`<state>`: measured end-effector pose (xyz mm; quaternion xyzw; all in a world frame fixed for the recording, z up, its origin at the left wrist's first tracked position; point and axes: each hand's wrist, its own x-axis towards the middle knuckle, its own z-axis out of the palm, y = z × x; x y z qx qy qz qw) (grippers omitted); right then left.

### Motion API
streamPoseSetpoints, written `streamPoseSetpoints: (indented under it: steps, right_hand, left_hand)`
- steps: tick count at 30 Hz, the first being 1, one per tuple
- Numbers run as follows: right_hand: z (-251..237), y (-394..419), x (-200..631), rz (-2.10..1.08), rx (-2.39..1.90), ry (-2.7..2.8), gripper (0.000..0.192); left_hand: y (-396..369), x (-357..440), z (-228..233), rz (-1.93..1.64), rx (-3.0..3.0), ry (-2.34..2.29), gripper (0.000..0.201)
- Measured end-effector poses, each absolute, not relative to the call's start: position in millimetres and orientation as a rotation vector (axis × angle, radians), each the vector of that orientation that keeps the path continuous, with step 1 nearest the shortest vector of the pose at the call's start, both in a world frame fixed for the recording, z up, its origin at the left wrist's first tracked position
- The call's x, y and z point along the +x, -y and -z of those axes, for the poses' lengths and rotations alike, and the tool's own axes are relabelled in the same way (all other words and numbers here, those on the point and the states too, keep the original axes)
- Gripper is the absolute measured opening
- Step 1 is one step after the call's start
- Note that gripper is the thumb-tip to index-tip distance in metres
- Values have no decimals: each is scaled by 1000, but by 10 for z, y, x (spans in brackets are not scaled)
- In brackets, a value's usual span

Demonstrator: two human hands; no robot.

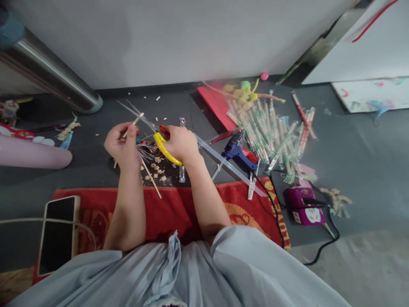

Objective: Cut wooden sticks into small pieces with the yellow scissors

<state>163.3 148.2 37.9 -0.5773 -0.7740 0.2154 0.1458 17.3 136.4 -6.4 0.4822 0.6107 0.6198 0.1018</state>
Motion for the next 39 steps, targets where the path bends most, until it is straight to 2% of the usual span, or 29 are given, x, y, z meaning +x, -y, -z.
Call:
streamPoseSetpoints:
  steps: [9,17,30,39]
  right_hand:
    - [-313,-1502,1706,-580,-1520,2291,53]
    - [-244,-1514,1782,-633,-1336,2232,59]
    - [-233,-1514,1769,-640,-1352,2241,65]
    - [-294,-1507,1752,-647,-1424,2283,61]
  left_hand:
    - [-1311,122,37,-1757,1663,-1901,19]
    - [-1295,150,15,-1696,1726,-1930,24]
    - [-1327,155,50,-1790,1728,-1851,23]
    - [-1332,149,59,-1807,1726,-1819,22]
